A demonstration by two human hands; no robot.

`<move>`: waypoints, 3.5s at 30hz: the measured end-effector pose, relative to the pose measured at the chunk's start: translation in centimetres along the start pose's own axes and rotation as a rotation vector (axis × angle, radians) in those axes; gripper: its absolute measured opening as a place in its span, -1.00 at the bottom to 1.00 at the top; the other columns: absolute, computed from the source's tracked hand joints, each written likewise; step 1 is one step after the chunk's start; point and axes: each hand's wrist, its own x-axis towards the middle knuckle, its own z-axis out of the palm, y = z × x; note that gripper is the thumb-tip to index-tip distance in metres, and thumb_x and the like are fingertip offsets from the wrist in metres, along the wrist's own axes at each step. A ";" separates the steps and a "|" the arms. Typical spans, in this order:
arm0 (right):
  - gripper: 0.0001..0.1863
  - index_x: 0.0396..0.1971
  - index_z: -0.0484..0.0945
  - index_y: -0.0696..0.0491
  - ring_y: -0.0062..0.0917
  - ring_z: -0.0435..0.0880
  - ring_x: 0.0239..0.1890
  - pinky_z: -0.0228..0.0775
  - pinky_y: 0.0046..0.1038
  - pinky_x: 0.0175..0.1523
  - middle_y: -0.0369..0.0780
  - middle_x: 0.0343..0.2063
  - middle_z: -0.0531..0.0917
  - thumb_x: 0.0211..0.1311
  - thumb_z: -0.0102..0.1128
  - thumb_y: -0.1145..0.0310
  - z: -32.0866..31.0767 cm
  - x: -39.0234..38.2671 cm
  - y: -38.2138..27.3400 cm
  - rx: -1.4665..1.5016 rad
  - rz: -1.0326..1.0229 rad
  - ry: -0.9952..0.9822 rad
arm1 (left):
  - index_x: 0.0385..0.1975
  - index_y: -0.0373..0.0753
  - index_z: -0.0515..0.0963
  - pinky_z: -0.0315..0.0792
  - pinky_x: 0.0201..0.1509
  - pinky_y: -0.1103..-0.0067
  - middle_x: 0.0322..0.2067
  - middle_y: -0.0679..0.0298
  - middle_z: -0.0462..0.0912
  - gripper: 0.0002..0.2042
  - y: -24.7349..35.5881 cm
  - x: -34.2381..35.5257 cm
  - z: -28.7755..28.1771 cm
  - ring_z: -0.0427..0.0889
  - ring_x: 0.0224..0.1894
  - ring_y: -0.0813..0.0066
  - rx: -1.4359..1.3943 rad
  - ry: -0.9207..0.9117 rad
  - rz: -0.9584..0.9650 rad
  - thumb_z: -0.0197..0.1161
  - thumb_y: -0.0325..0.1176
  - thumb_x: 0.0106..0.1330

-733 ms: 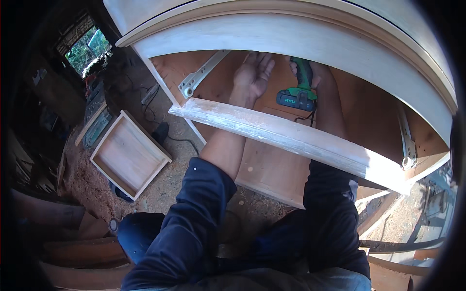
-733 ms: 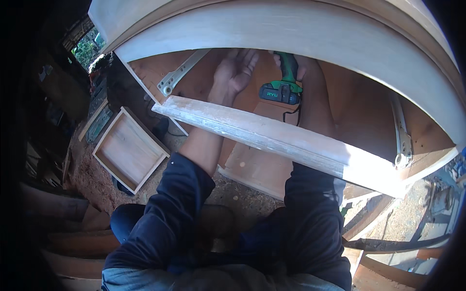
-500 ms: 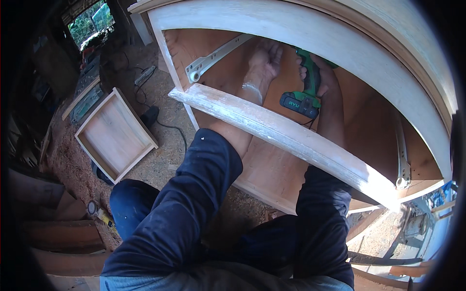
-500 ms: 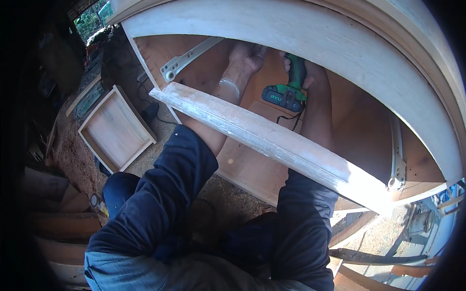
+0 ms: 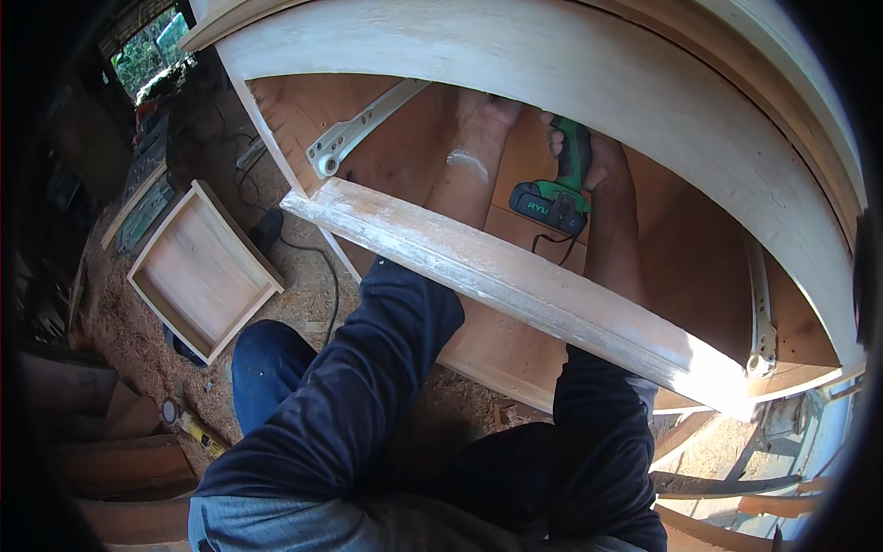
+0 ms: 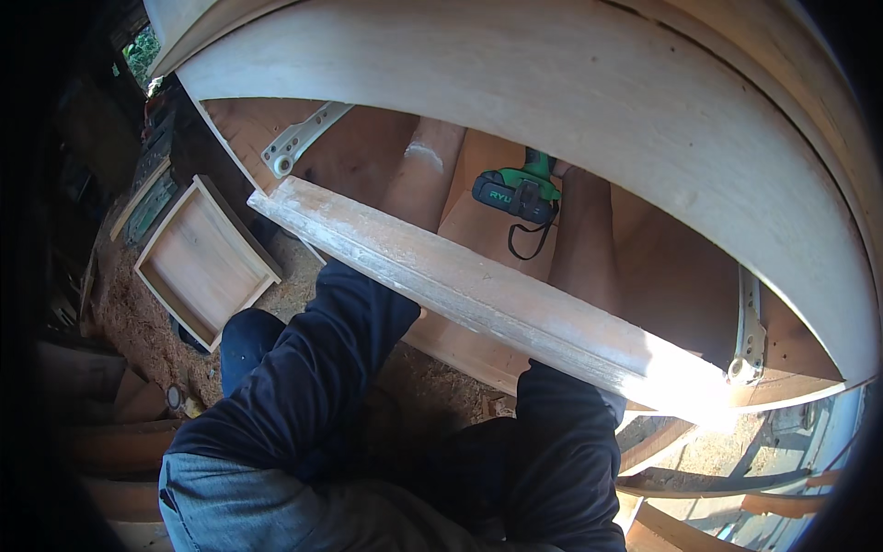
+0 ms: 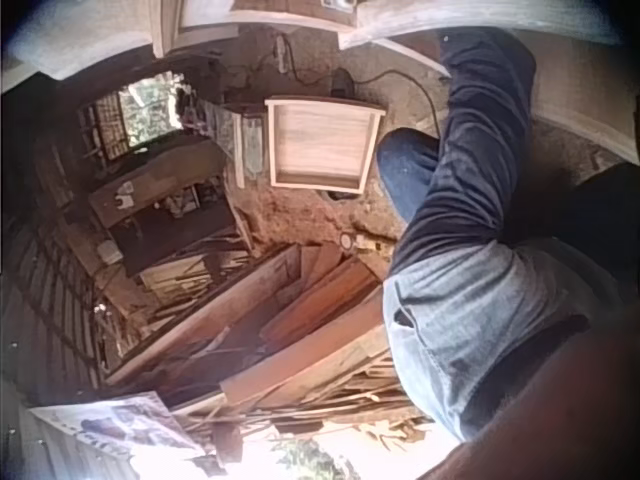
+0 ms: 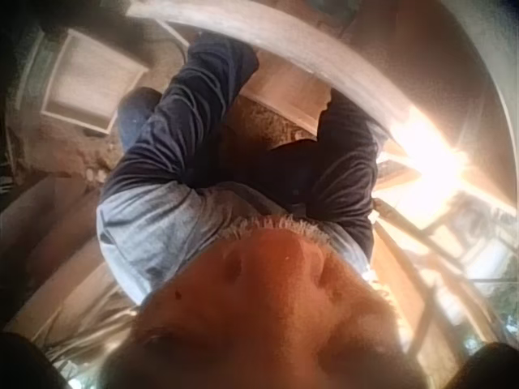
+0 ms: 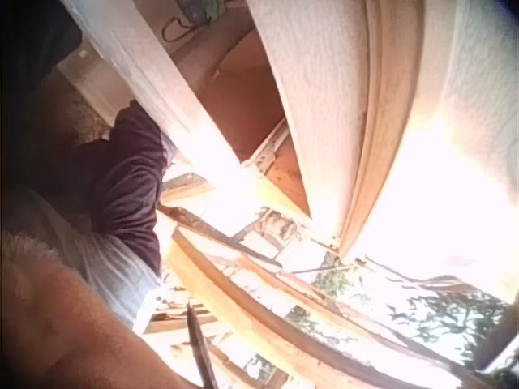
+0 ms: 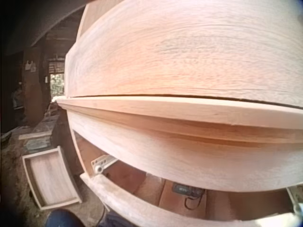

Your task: The person sands the surfaces of a wooden cabinet and its drawer using a power sander, then uses a power drill to install hardware inside the cabinet.

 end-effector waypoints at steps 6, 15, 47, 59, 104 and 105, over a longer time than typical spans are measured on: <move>-0.53 0.03 0.44 0.25 -0.49 0.61 -0.44 0.60 -0.51 -0.39 -0.04 -0.25 0.63 0.33 0.19 0.17 0.3 -1.1 0.1 0.071 0.001 0.068 | 0.11 -0.25 0.41 0.52 0.20 0.32 0.05 0.21 0.55 -0.72 -0.1 -0.5 0.9 0.57 0.10 0.36 -0.006 0.002 0.021 0.00 -0.29 0.52; -0.53 0.08 0.44 0.21 -0.52 0.60 -0.43 0.55 -0.54 -0.37 -0.08 -0.21 0.66 0.33 0.21 0.19 0.7 -3.3 -0.9 -0.030 0.026 0.097 | 0.14 -0.21 0.40 0.48 0.25 0.24 0.09 0.22 0.54 -0.71 -0.5 -2.6 1.2 0.55 0.13 0.35 0.026 0.016 0.036 0.01 -0.26 0.51; -0.22 0.02 0.48 0.12 -0.57 0.68 -0.39 0.61 -0.61 -0.36 -0.18 -0.28 0.68 0.20 0.06 -0.36 1.0 -3.5 15.6 0.776 -0.193 0.028 | -0.41 -0.36 0.56 0.50 -0.21 0.27 -0.45 -0.05 0.62 -0.90 9.5 -36.2 10.0 0.66 -0.33 -0.02 2.578 -0.445 -0.471 0.20 -0.46 0.18; -0.35 -0.06 0.50 0.04 -0.67 0.67 -0.44 0.63 -0.61 -0.36 -0.26 -0.36 0.65 0.20 0.18 -0.28 12.8 -4.8 21.6 0.914 -0.103 0.302 | -0.30 -0.22 0.60 0.39 0.27 0.32 0.10 0.19 0.58 -0.84 9.8 -16.0 12.9 0.48 0.21 0.10 3.636 -1.023 0.176 0.10 -0.51 0.16; -0.36 -0.18 0.54 0.04 -0.62 0.69 -0.54 0.64 -0.61 -0.42 -0.29 -0.50 0.67 0.18 0.17 -0.31 12.3 -2.2 21.0 1.048 -0.108 0.084 | -0.20 -0.26 0.58 0.39 0.33 0.40 0.09 0.18 0.59 -0.78 10.8 -13.9 9.7 0.48 0.25 0.14 3.604 -1.260 0.609 -0.01 -0.45 0.27; -0.36 -0.18 0.54 0.05 -0.62 0.70 -0.54 0.64 -0.61 -0.42 -0.29 -0.51 0.67 0.18 0.17 -0.31 12.5 -2.2 20.8 1.041 -0.117 0.105 | -0.20 -0.25 0.58 0.39 0.33 0.40 0.10 0.18 0.59 -0.78 11.0 -13.9 9.7 0.48 0.25 0.15 3.588 -1.257 0.618 -0.01 -0.45 0.28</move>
